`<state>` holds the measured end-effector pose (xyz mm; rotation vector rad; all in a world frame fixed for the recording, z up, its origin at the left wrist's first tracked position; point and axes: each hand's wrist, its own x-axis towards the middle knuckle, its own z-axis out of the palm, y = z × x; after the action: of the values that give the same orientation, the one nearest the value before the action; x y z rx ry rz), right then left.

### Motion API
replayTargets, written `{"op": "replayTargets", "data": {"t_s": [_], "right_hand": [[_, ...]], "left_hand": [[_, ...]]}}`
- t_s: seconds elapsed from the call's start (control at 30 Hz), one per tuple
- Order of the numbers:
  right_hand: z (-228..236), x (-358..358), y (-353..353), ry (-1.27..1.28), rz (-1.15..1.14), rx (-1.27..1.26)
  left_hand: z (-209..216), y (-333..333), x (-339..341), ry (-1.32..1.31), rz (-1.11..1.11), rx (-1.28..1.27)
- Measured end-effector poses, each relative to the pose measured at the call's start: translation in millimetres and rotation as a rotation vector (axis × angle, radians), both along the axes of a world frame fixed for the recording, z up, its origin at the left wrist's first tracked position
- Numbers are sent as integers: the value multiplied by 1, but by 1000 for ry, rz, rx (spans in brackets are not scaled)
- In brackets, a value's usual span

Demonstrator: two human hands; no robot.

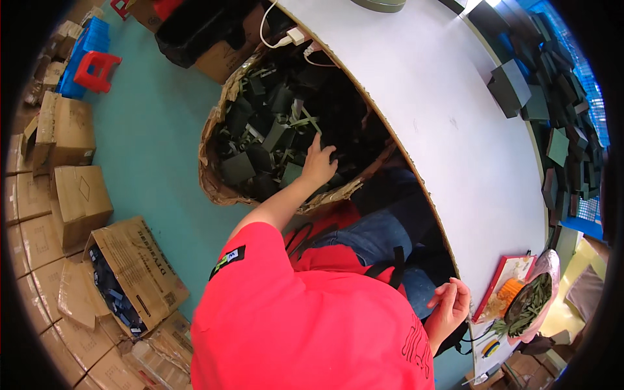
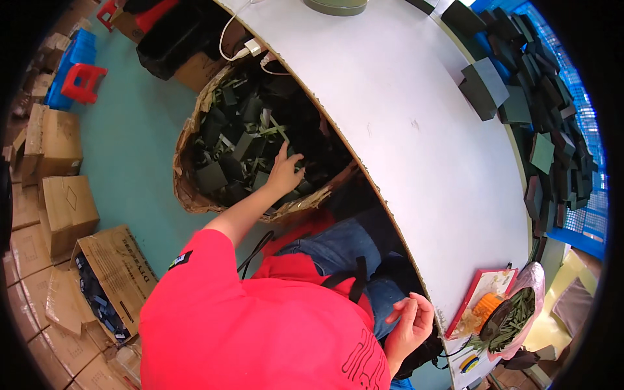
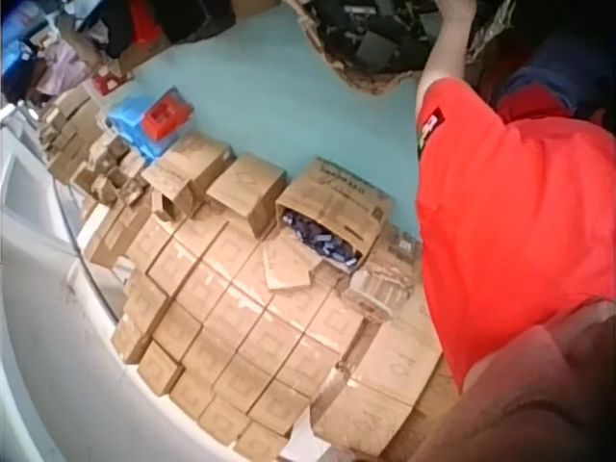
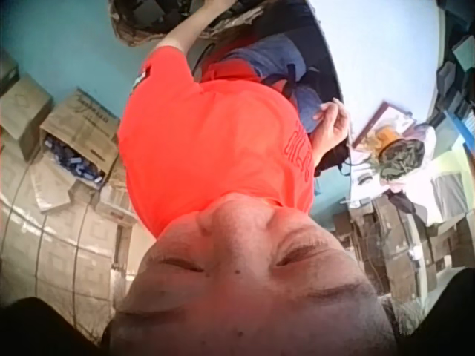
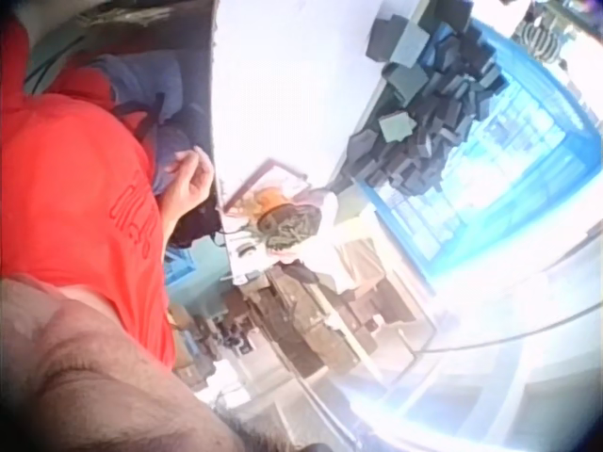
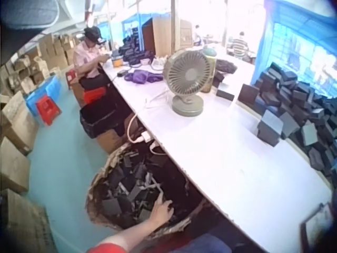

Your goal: The person attaches green fabric straps to small green boxes using a hot glue gun. They repeatedly pick up a box, apply glue to the strap attachment points, and press the strap into place. Completed boxes are placed into a large wicker basket.

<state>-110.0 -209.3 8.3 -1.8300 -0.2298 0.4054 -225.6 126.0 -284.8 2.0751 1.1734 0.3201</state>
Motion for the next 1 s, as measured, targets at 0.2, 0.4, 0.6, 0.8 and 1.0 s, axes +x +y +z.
{"op": "replayTargets", "data": {"t_s": [0.2,0.4,0.6,0.8,1.0], "right_hand": [[-5,5,-13,99,42,222],[-8,8,-28,37,54,195],[-8,-1,-7,-45,24,-30],[-7,4,-14,174,98,81],[-14,-3,-12,163,100,88]], "left_hand": [[26,-23,-6,21,-147,-104],[91,-49,22,219,-562,-200],[221,-106,41,-531,-1086,-287],[247,-151,55,-1021,-975,-521],[249,-159,52,-925,-872,-793]]}}
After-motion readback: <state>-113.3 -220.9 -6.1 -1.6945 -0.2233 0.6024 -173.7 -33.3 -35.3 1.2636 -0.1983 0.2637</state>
